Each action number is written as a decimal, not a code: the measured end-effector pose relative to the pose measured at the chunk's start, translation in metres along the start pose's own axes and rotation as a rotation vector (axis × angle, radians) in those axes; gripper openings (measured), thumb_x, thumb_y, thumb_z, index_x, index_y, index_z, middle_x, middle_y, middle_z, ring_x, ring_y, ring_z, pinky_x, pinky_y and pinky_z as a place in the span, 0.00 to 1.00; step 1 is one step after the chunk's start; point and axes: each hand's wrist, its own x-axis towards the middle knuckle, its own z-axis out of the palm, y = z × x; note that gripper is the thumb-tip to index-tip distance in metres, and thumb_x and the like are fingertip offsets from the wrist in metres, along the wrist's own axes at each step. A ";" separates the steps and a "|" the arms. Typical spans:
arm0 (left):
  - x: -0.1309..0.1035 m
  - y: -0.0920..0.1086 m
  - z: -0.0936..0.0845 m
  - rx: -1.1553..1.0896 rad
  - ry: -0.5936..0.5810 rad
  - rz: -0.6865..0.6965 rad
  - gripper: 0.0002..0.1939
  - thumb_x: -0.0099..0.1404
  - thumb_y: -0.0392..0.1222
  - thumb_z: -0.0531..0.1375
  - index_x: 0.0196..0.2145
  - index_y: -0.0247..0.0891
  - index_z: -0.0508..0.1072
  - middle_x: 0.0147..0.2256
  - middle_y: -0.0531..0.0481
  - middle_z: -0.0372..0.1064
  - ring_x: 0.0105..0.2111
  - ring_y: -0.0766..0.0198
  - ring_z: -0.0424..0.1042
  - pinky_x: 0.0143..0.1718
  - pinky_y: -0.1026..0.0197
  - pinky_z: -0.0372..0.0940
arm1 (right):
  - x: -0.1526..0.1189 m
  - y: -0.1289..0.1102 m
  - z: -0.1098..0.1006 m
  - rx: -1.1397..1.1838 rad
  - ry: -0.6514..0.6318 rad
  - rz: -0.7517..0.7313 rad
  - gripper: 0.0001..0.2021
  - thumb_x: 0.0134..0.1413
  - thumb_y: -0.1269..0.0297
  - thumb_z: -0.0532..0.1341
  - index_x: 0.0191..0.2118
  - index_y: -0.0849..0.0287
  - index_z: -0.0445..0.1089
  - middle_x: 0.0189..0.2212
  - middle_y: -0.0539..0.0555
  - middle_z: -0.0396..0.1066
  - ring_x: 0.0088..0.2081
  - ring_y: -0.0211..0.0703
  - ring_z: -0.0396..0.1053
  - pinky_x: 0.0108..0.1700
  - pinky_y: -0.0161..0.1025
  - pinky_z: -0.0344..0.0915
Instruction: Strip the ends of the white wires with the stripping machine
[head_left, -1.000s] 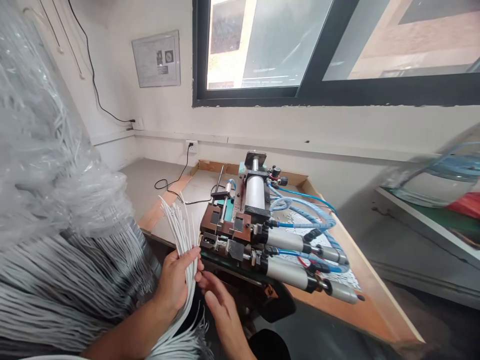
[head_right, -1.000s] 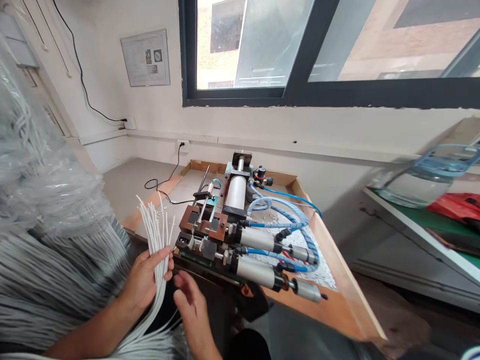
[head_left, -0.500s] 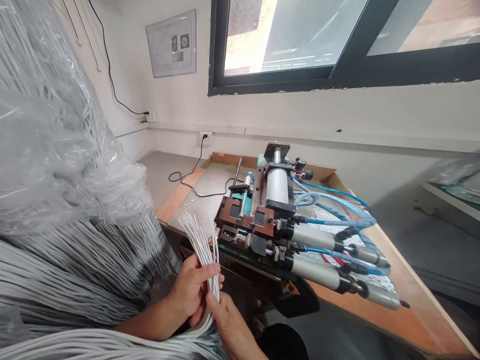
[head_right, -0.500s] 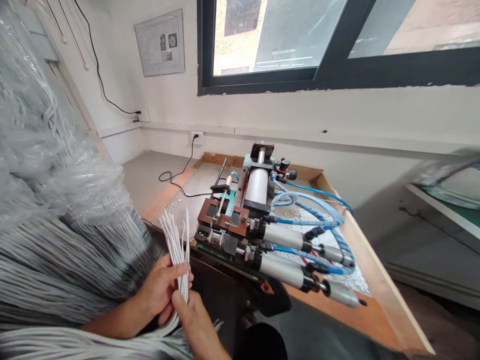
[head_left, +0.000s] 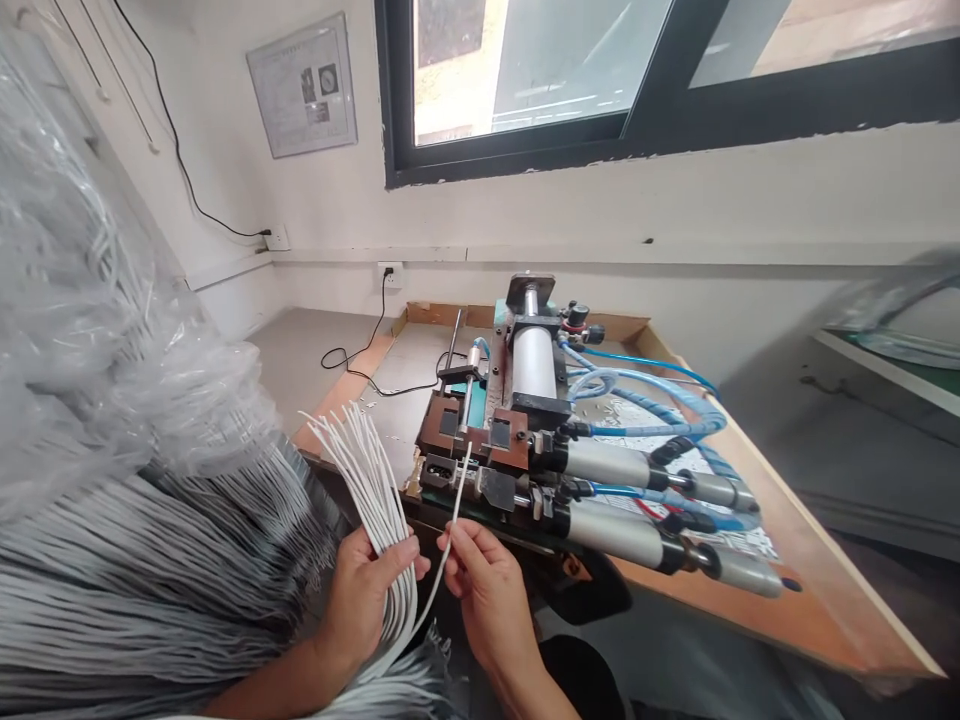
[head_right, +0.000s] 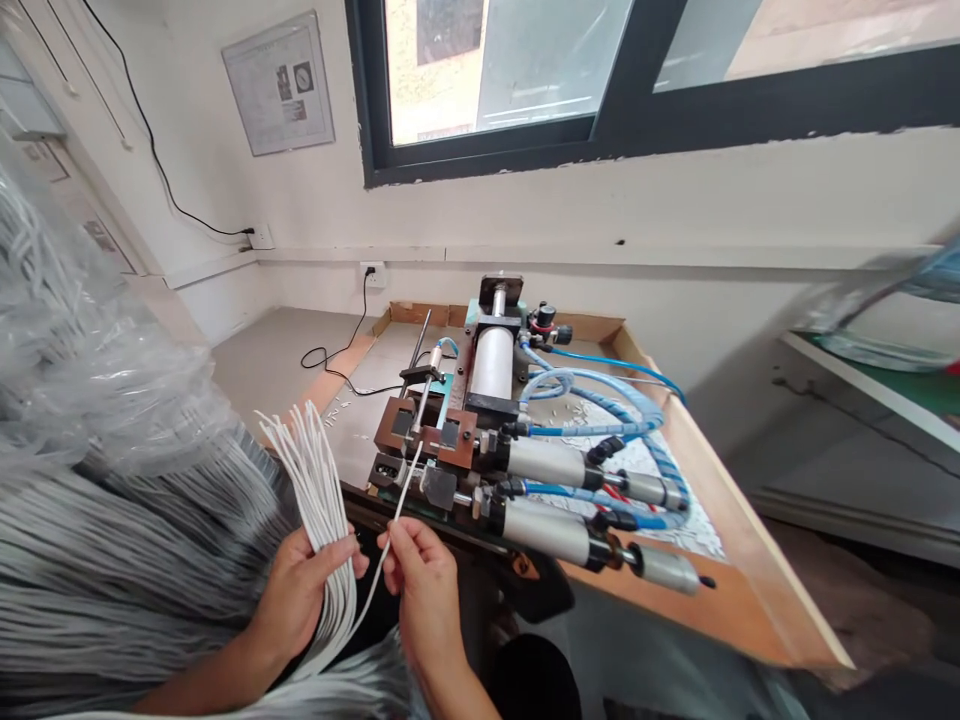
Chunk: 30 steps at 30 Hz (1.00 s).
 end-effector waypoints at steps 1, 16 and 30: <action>0.000 0.000 0.000 0.012 0.005 0.005 0.09 0.46 0.38 0.65 0.26 0.33 0.72 0.20 0.52 0.69 0.21 0.65 0.69 0.27 0.63 0.62 | 0.000 -0.001 0.000 0.015 0.013 0.017 0.09 0.41 0.60 0.65 0.24 0.61 0.70 0.19 0.48 0.66 0.16 0.28 0.50 0.18 0.29 0.45; 0.003 -0.002 0.001 0.104 -0.061 0.001 0.07 0.47 0.37 0.65 0.25 0.33 0.73 0.15 0.52 0.69 0.16 0.67 0.65 0.22 0.64 0.60 | 0.013 -0.014 0.006 0.111 0.039 0.151 0.11 0.34 0.61 0.68 0.25 0.64 0.71 0.17 0.48 0.64 0.17 0.28 0.52 0.18 0.28 0.48; 0.002 -0.007 -0.006 0.197 -0.136 0.017 0.07 0.50 0.38 0.64 0.27 0.32 0.75 0.22 0.48 0.72 0.23 0.64 0.68 0.26 0.63 0.62 | -0.001 -0.009 0.008 -0.013 -0.084 0.070 0.15 0.41 0.54 0.64 0.28 0.64 0.73 0.17 0.48 0.62 0.17 0.29 0.52 0.18 0.28 0.47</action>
